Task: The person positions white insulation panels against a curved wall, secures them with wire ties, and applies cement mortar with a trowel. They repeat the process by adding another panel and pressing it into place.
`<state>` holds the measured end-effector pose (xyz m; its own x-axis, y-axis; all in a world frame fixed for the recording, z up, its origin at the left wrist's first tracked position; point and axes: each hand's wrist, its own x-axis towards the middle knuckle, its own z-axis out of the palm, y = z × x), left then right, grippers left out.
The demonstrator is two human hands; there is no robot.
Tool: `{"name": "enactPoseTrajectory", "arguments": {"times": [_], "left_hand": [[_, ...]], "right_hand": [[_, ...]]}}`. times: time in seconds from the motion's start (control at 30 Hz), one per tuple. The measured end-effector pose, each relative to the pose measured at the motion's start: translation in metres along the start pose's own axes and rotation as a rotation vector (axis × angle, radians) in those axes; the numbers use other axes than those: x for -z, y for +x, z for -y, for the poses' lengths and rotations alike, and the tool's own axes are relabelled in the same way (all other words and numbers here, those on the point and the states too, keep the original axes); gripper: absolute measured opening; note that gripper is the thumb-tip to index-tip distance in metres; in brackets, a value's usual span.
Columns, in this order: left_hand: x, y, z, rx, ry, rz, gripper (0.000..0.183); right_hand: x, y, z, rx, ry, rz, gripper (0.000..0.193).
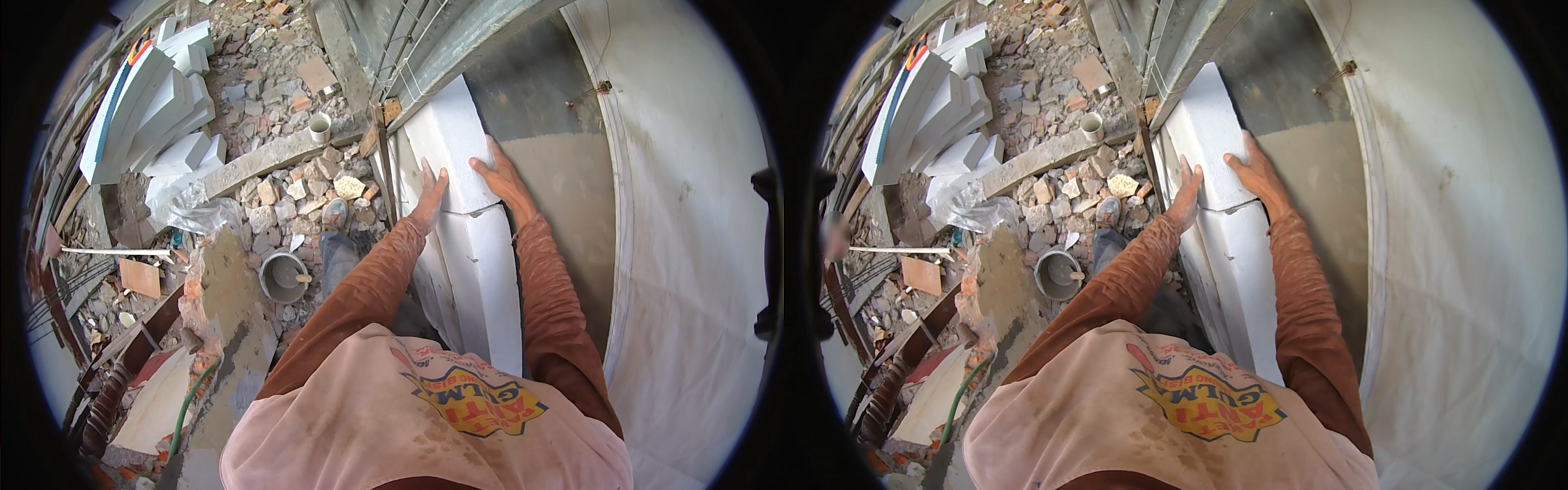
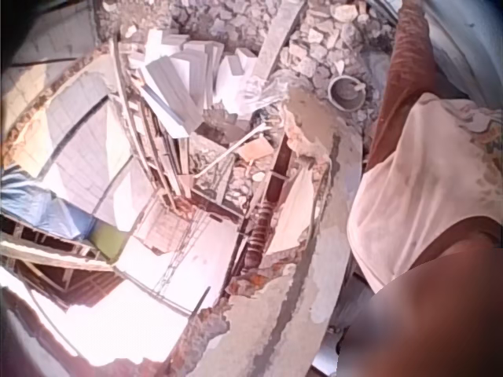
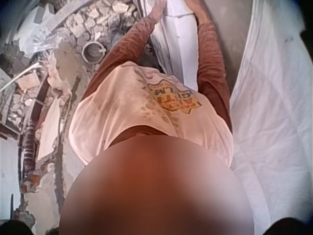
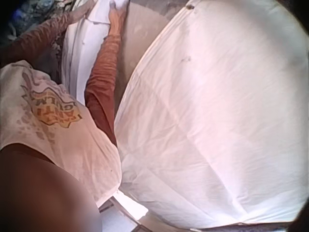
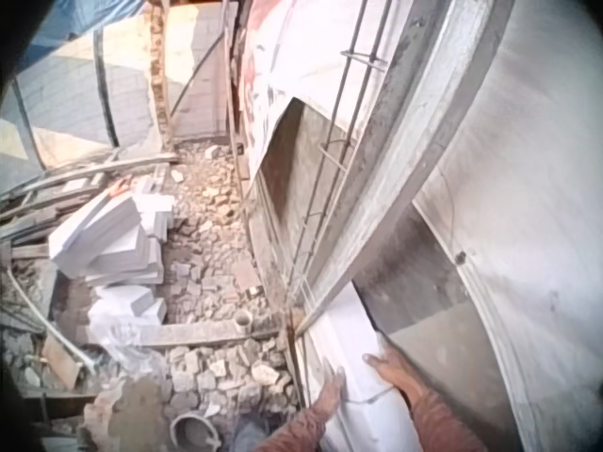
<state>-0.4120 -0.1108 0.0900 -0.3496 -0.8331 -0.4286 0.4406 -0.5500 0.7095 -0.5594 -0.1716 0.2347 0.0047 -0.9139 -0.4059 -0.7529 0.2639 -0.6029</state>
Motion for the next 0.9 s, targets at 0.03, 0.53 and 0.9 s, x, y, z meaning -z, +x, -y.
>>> {"name": "enactPoseTrajectory", "arguments": {"times": [0.03, 0.53, 0.9], "left_hand": [[0.000, 0.000, 0.001, -0.013, -0.006, 0.001, 0.114], [-0.025, -0.017, 0.001, -0.109, -0.017, -0.135, 0.108], [-0.020, -0.004, 0.036, -0.068, -0.099, -0.247, 0.112]], "right_hand": [[0.000, 0.000, 0.000, 0.010, -0.006, -0.002, 0.081], [0.003, -0.003, 0.002, -0.075, 0.045, 0.049, 0.085], [-0.010, -0.003, -0.008, -0.219, 0.176, 0.016, 0.102]]}}
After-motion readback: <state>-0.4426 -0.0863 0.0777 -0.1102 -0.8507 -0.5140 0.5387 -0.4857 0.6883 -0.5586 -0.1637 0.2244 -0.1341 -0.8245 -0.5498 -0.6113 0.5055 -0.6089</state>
